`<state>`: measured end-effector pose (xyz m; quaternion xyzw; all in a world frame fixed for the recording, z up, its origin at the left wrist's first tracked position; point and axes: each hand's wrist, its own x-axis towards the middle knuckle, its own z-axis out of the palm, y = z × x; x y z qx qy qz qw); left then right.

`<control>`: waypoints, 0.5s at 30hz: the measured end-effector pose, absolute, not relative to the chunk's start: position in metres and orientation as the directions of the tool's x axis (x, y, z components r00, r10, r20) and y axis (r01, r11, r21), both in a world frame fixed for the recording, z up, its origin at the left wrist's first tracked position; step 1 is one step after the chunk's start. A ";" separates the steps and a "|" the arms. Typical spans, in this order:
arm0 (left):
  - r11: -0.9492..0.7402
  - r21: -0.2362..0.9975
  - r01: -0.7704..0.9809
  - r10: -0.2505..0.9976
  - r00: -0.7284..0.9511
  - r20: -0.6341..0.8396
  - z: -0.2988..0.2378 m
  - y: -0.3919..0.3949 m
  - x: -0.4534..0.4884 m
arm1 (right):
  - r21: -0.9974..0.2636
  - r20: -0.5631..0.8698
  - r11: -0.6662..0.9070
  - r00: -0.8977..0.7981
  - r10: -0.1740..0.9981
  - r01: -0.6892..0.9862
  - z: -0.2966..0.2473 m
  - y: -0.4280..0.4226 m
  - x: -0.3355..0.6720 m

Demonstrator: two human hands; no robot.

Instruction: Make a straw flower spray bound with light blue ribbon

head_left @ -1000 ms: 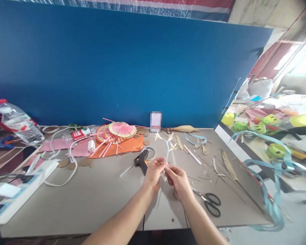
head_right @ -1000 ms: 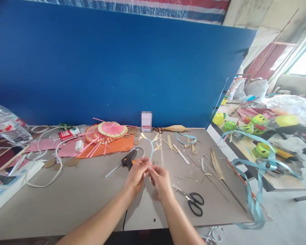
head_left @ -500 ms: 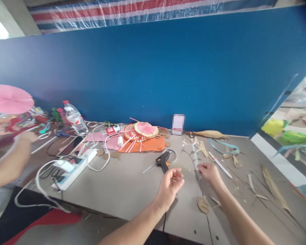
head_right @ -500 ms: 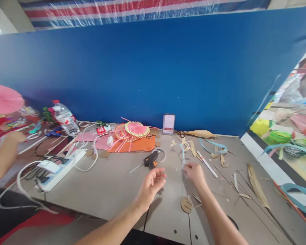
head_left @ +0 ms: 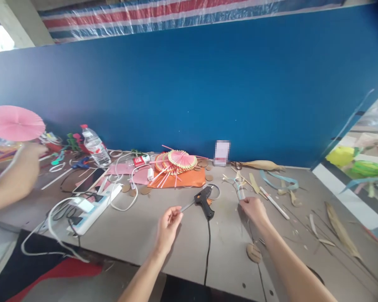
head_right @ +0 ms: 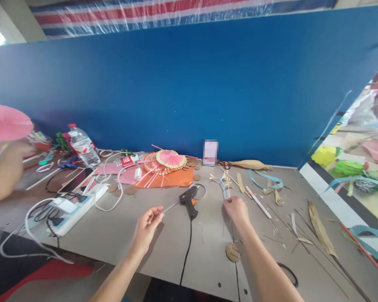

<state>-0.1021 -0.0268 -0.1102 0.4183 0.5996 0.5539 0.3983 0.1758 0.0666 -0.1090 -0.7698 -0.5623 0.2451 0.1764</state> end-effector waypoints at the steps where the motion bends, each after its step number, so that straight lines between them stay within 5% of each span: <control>1: 0.033 0.997 0.072 0.943 -0.333 -0.007 -0.109 -0.026 -0.101 | -0.551 -0.175 -0.300 0.244 0.954 0.779 -0.108 0.064 0.175; 9: -0.057 0.924 0.379 0.983 -0.143 0.119 -0.101 -0.038 -0.084 | -0.561 -0.072 -0.215 0.211 0.975 0.799 -0.094 0.015 0.181; 15: -0.207 0.783 0.587 0.971 0.025 0.238 -0.108 -0.048 -0.075 | -0.406 0.219 0.161 -0.075 0.973 0.900 -0.092 -0.055 0.200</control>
